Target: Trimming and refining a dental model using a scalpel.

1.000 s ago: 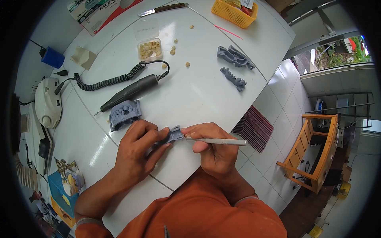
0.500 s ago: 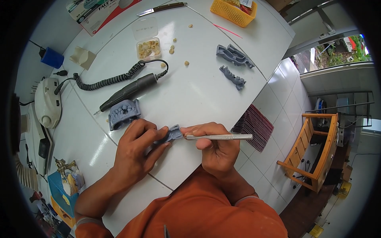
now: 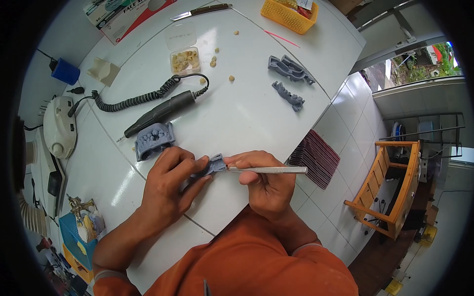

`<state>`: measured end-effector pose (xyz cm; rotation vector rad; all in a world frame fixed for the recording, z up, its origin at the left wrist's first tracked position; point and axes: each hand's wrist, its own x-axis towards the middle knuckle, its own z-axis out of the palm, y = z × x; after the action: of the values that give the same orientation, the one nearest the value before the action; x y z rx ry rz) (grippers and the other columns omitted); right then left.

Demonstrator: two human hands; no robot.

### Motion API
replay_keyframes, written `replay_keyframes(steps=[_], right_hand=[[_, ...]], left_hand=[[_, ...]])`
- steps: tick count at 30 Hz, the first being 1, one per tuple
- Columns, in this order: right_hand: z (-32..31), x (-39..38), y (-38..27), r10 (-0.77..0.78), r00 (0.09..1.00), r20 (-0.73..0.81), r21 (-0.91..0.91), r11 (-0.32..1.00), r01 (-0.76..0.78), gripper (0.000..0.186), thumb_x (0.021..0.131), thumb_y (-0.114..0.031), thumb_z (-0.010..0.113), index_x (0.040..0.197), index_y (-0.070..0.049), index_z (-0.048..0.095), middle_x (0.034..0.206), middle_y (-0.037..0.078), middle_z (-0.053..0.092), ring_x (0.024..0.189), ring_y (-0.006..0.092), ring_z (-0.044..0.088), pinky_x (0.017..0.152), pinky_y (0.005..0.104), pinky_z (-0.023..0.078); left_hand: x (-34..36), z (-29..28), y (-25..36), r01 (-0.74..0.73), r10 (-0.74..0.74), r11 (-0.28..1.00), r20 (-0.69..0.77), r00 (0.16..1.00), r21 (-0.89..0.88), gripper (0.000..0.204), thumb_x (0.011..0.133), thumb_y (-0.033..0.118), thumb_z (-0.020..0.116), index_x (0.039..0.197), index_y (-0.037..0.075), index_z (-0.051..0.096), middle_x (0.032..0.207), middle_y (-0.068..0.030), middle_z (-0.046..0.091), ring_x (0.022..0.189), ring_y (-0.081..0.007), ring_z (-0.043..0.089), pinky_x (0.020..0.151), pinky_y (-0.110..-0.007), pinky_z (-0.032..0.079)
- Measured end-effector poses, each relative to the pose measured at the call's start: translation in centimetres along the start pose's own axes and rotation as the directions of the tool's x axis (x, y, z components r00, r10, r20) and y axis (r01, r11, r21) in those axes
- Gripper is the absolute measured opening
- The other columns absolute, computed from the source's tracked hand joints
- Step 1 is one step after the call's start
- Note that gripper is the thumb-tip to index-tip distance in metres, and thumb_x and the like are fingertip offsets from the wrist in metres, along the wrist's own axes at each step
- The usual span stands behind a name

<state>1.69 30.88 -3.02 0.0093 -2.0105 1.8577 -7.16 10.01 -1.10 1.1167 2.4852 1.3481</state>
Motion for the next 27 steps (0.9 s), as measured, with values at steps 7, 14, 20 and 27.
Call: replay_keyframes(steps=[7, 14, 20, 27], right_hand=[[0.11, -0.31, 0.18, 0.004, 0.999, -0.031, 0.027, 1.000, -0.003, 0.039, 0.104, -0.034, 0.071, 0.110, 0.004, 0.067, 0.103, 0.018, 0.078, 0.103, 0.0291, 0.080, 0.092, 0.0394, 0.065], [0.08, -0.25, 0.21, 0.022, 0.999, -0.045, 0.050, 0.999, -0.020, 0.039, 0.104, -0.035, 0.071, 0.109, 0.004, 0.066, 0.101, 0.018, 0.078, 0.102, 0.0298, 0.080, 0.091, 0.0397, 0.066], [0.05, -0.30, 0.10, 0.013, 1.000, -0.014, 0.002, 1.000, -0.013, 0.039, 0.104, -0.034, 0.071, 0.110, 0.004, 0.066, 0.101, 0.018, 0.078, 0.102, 0.0302, 0.080, 0.091, 0.0404, 0.065], [0.20, -0.47, 0.32, 0.001, 0.998, -0.057, 0.043, 0.999, 0.002, 0.039, 0.104, -0.034, 0.072, 0.109, 0.004, 0.067, 0.101, 0.019, 0.077, 0.101, 0.0305, 0.080, 0.090, 0.0407, 0.065]], left_hand=[[-0.09, 0.07, -0.01, 0.004, -0.004, 1.000, -0.003, 1.000, -0.008, 0.030, 0.083, 0.003, 0.088, 0.111, 0.001, 0.075, 0.095, -0.0096, 0.061, 0.085, -0.0278, 0.060, 0.074, -0.040, 0.051], [0.02, 0.03, -0.02, 0.003, -0.003, 1.000, -0.002, 1.000, -0.007, 0.031, 0.083, 0.003, 0.088, 0.111, 0.002, 0.075, 0.095, -0.0101, 0.061, 0.085, -0.0280, 0.060, 0.075, -0.040, 0.051], [0.02, -0.02, -0.01, 0.005, -0.005, 1.000, -0.002, 1.000, -0.003, 0.032, 0.082, 0.003, 0.089, 0.111, 0.001, 0.075, 0.095, -0.0102, 0.060, 0.085, -0.0283, 0.060, 0.075, -0.041, 0.051], [0.00, 0.09, -0.12, 0.006, -0.006, 1.000, -0.003, 1.000, -0.015, 0.033, 0.081, 0.002, 0.089, 0.111, 0.001, 0.076, 0.094, -0.0099, 0.060, 0.084, -0.0282, 0.060, 0.074, -0.041, 0.051]])
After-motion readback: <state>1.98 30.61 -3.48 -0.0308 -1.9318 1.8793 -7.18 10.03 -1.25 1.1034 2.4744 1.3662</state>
